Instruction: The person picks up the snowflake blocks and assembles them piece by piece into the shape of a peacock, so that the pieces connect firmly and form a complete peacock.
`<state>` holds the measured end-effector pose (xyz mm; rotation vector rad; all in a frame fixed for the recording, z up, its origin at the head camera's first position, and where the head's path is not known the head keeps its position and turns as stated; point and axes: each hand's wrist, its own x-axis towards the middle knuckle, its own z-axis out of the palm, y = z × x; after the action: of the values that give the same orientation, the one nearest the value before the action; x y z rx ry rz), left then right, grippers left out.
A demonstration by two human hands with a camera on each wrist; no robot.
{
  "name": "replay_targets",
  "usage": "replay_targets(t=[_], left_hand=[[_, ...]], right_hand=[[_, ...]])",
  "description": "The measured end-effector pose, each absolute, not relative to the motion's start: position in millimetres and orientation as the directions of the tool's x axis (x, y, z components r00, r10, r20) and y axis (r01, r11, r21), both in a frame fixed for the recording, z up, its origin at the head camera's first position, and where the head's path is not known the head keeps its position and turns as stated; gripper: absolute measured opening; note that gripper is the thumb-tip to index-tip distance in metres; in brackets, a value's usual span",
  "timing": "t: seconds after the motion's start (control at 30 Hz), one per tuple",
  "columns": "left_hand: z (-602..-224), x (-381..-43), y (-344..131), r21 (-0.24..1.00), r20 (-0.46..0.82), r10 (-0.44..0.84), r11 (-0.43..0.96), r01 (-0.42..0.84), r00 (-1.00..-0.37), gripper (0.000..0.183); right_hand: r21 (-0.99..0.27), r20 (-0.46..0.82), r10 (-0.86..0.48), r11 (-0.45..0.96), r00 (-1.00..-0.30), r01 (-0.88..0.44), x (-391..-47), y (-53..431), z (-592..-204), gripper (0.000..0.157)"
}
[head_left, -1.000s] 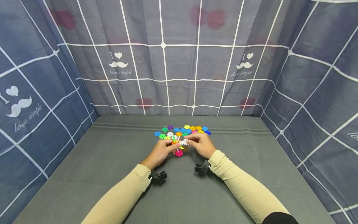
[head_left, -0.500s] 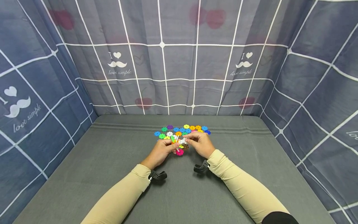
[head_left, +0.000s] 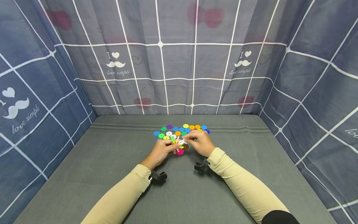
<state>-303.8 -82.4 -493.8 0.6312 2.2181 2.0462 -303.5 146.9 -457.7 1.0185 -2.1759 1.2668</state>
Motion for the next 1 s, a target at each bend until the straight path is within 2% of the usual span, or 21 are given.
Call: replay_targets(t=[0.17,0.4,0.5,0.7,0.83,1.0], left_hand=[[-491,-306,-83,0.956,0.266,0.328,0.033,0.293,-0.906,0.024],[-491,-303,-80,0.968,0.249,0.33,-0.104,0.228,-0.91,0.02],[-490,-301,-80,0.968,0.25,0.32,-0.104,0.228,-0.914,0.019],[-489,-299,-79,0.962,0.268,0.286,-0.033,0.27,-0.92,0.02],[-490,-299,-78,0.974,0.227,0.298,-0.095,0.208,-0.927,0.017],[-492,-300,-79,0.971,0.157,0.372,-0.229,0.074,-0.915,0.021]], right_hand=[[-0.569,0.669,-0.343,0.333,-0.659,-0.752,-303,144,-455,0.015],[-0.653,0.662,-0.262,0.26,-0.703,-0.712,-300,140,-460,0.017],[-0.627,0.692,-0.245,0.264,-0.679,-0.733,-296,137,-457,0.018],[-0.53,0.769,-0.245,0.273,-0.591,-0.803,-282,130,-440,0.02],[-0.516,0.775,-0.269,0.252,-0.572,-0.818,-281,133,-436,0.018],[-0.555,0.737,-0.308,0.234,-0.602,-0.798,-293,141,-448,0.019]])
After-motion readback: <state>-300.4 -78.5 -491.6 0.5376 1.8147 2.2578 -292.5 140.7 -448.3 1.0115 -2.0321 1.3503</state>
